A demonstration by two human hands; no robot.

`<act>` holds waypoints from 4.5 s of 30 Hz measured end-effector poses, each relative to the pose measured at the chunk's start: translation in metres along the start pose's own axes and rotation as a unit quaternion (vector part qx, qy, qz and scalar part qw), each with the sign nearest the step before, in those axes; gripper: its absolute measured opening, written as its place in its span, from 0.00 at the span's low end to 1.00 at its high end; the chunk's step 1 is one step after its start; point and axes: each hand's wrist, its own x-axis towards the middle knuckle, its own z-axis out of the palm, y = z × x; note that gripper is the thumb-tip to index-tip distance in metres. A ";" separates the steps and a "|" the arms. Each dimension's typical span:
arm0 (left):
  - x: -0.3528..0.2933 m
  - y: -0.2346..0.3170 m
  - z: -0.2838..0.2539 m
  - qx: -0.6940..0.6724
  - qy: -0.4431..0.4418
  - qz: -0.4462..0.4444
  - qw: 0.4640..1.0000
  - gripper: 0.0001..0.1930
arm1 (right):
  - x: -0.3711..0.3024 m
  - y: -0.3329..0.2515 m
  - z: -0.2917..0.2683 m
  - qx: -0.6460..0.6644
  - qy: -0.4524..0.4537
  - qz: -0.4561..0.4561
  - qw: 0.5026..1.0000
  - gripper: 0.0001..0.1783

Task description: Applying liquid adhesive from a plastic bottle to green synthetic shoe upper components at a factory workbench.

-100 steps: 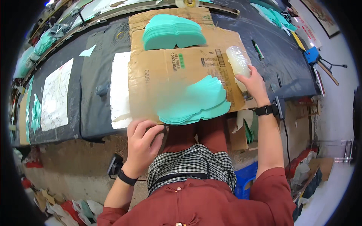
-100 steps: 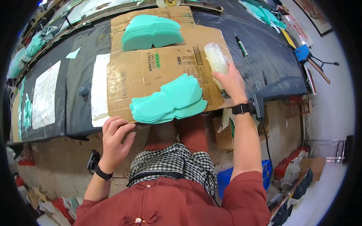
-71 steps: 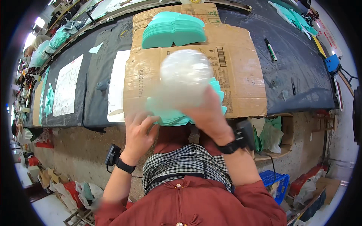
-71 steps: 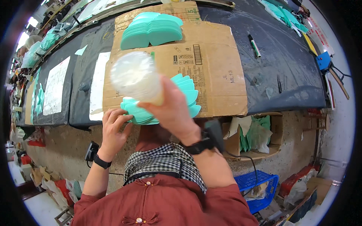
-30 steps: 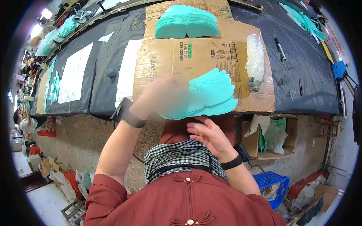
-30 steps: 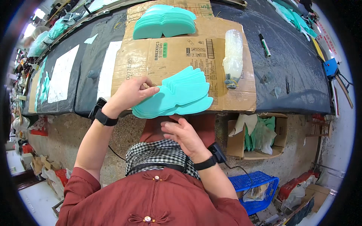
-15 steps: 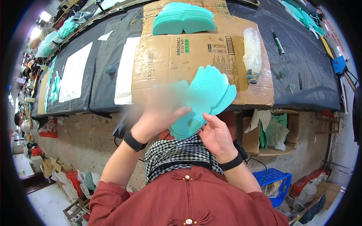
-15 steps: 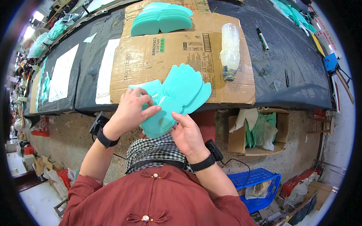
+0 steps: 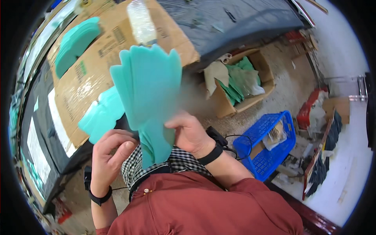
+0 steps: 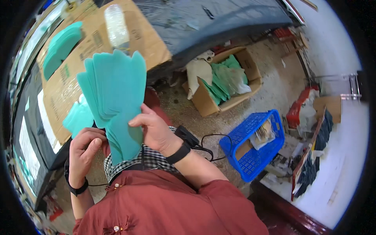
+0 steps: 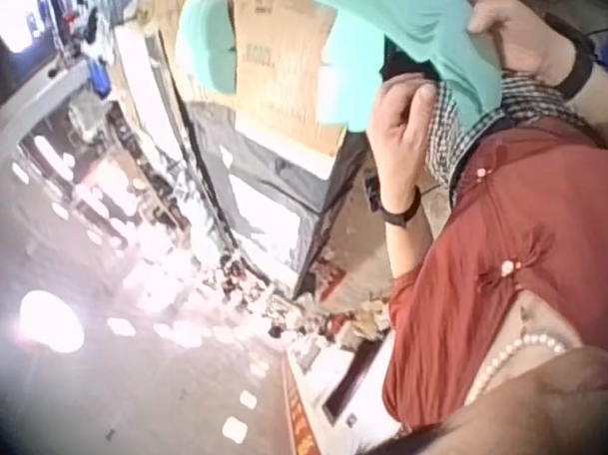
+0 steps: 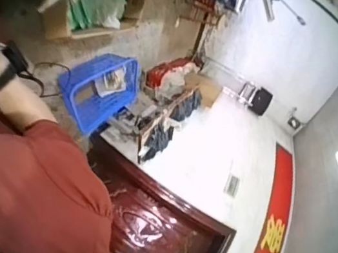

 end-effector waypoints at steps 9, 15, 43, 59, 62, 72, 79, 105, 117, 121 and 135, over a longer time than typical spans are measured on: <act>0.011 -0.021 0.010 0.134 0.092 -0.020 0.987 0.05 | -0.114 -0.170 -0.107 -0.436 0.432 -0.497 0.614 0.26; 0.015 -0.033 0.024 0.119 0.032 -0.118 0.985 0.05 | -0.142 -0.251 -0.207 -0.571 0.520 -0.449 0.449 0.20; 0.061 -0.042 0.064 0.145 -0.101 -0.200 0.964 0.08 | -0.050 -0.115 -0.472 -0.687 0.500 0.012 0.528 0.20; 0.007 -0.053 0.022 0.100 0.032 -0.081 0.991 0.07 | -0.016 -0.075 -0.185 -0.492 0.296 -0.216 0.790 0.19; -0.022 -0.077 0.022 -0.095 0.055 -0.215 0.970 0.09 | -0.001 -0.062 -0.121 -0.513 0.194 -0.255 0.796 0.18; -0.073 -0.111 0.004 -0.562 0.266 -0.231 0.748 0.17 | 0.078 0.024 0.044 -0.841 -0.118 -0.360 0.386 0.44; -0.071 -0.093 -0.021 -0.558 0.255 -0.149 0.776 0.22 | 0.101 0.052 0.082 -0.869 -0.157 -0.321 0.343 0.50; -0.072 -0.100 -0.017 -0.533 0.238 -0.156 0.797 0.30 | 0.205 0.097 0.107 -0.888 -0.188 -0.316 0.277 0.19; -0.061 -0.106 -0.021 -0.540 0.243 -0.172 0.788 0.29 | 0.202 0.095 0.114 -0.863 -0.198 -0.323 0.335 0.17; -0.060 -0.108 -0.023 -0.536 0.245 -0.197 0.784 0.27 | 0.192 0.091 0.124 -0.872 -0.208 -0.281 0.343 0.16; -0.062 -0.058 -0.042 -0.026 0.289 -0.180 0.940 0.11 | 0.139 0.049 0.117 -0.780 -0.254 -0.318 0.476 0.21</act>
